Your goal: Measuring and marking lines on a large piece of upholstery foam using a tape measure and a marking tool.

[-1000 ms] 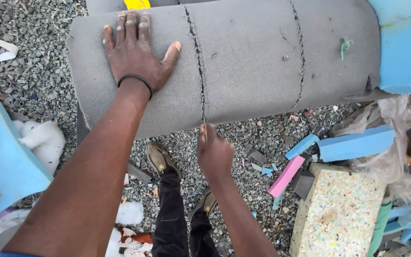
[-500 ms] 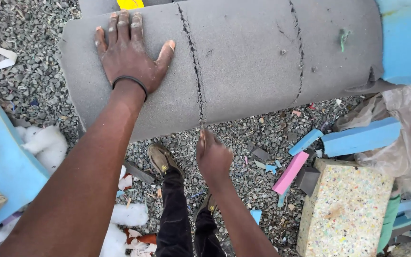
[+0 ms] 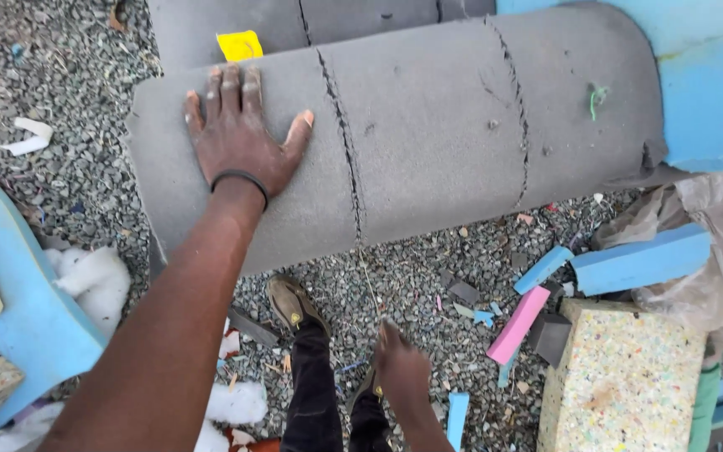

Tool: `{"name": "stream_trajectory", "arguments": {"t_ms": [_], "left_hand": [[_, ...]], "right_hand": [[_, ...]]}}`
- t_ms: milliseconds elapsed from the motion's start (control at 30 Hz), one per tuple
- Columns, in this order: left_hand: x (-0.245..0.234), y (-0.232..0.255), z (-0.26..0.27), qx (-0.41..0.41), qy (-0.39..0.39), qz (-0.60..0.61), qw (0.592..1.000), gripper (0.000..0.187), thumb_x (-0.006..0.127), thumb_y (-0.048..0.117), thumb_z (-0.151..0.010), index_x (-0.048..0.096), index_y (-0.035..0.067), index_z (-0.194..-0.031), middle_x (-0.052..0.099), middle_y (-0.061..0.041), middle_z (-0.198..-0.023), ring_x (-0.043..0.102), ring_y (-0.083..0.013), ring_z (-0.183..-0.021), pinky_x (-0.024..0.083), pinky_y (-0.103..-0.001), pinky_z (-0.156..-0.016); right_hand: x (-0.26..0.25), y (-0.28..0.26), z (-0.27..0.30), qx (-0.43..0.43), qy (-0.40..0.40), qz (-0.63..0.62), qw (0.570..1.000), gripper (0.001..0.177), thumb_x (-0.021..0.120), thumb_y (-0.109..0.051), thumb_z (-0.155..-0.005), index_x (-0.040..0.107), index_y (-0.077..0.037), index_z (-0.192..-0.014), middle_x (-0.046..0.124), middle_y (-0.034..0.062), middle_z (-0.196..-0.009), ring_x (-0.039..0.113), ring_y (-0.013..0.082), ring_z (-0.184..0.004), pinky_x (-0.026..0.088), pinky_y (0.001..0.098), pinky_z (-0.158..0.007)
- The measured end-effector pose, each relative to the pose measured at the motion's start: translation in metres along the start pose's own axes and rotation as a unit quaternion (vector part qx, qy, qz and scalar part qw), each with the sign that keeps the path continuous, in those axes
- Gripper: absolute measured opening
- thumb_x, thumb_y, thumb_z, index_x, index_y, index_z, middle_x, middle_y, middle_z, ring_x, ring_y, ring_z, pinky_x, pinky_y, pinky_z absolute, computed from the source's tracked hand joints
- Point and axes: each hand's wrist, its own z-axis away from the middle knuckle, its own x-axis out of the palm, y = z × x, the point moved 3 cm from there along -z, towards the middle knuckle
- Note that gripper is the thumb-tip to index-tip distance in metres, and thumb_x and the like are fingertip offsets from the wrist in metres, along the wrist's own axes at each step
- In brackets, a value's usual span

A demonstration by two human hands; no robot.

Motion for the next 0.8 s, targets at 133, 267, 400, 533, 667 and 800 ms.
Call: {"name": "stream_trajectory", "arguments": {"t_ms": [133, 267, 400, 533, 667, 800], "left_hand": [[0.005, -0.003, 0.001, 0.007, 0.034, 0.006, 0.999, 0.111, 0.052, 0.091, -0.116, 0.054, 0.008, -0.189, 0.051, -0.021, -0.195, 0.034, -0.0441, -0.182, 0.011, -0.071, -0.146], [0.005, -0.002, 0.005, 0.000, 0.024, 0.018, 1.000, 0.111, 0.053, 0.091, -0.115, 0.055, 0.009, -0.189, 0.051, -0.021, -0.195, 0.032, -0.0433, -0.183, 0.010, -0.068, -0.147], [0.003, -0.002, 0.005, 0.005, 0.021, 0.007, 1.000, 0.112, 0.050, 0.092, -0.116, 0.056, 0.007, -0.189, 0.052, -0.022, -0.195, 0.035, -0.0440, -0.183, 0.011, -0.068, -0.147], [0.000, 0.000, 0.007, -0.002, 0.009, 0.026, 1.000, 0.113, 0.052, 0.090, -0.114, 0.053, 0.008, -0.191, 0.049, -0.022, -0.198, 0.031, -0.0450, -0.185, 0.010, -0.070, -0.148], [0.007, -0.004, 0.017, 0.011, 0.050, 0.016, 0.999, 0.109, 0.060, 0.086, -0.115, 0.058, 0.006, -0.188, 0.055, -0.024, -0.195, 0.041, -0.0471, -0.183, 0.021, -0.074, -0.147], [0.026, 0.003, 0.011, -0.049, 0.085, 0.036, 0.995, 0.098, 0.068, 0.078, -0.116, 0.061, 0.007, -0.184, 0.055, -0.025, -0.193, 0.044, -0.0519, -0.181, 0.029, -0.084, -0.141]], "right_hand": [[-0.007, 0.062, 0.070, 0.016, 0.025, 0.083, 0.996, 0.047, 0.066, -0.044, -0.117, 0.071, -0.045, -0.163, 0.095, 0.0040, -0.109, 0.088, 0.0309, -0.067, 0.070, 0.0511, -0.055], [-0.101, 0.054, 0.079, 0.039, 0.070, 0.045, 0.996, 0.045, 0.058, -0.039, -0.123, 0.071, -0.029, -0.165, 0.093, -0.0037, -0.110, 0.089, 0.0129, -0.061, 0.082, 0.0335, -0.047], [-0.198, 0.037, 0.019, 0.007, 0.156, 0.014, 0.988, 0.051, 0.058, -0.031, -0.124, 0.070, -0.018, -0.172, 0.093, 0.0072, -0.089, 0.074, 0.0139, -0.046, 0.070, 0.0360, -0.035], [-0.306, -0.013, -0.065, -0.019, 0.195, 0.006, 0.981, 0.062, 0.055, -0.028, -0.127, 0.052, -0.019, -0.188, 0.079, -0.0014, -0.071, 0.058, 0.0096, -0.040, 0.055, 0.0308, -0.029], [-0.386, -0.073, -0.121, -0.098, 0.228, 0.041, 0.968, 0.067, 0.057, -0.023, -0.125, 0.052, -0.023, -0.192, 0.072, 0.0179, -0.069, 0.061, 0.0404, -0.054, 0.051, 0.0549, -0.050], [-0.422, -0.084, -0.169, -0.102, 0.199, 0.058, 0.973, 0.069, 0.063, -0.023, -0.114, 0.068, -0.034, -0.182, 0.083, 0.0359, -0.080, 0.077, 0.0680, -0.074, 0.054, 0.0806, -0.071]]}}
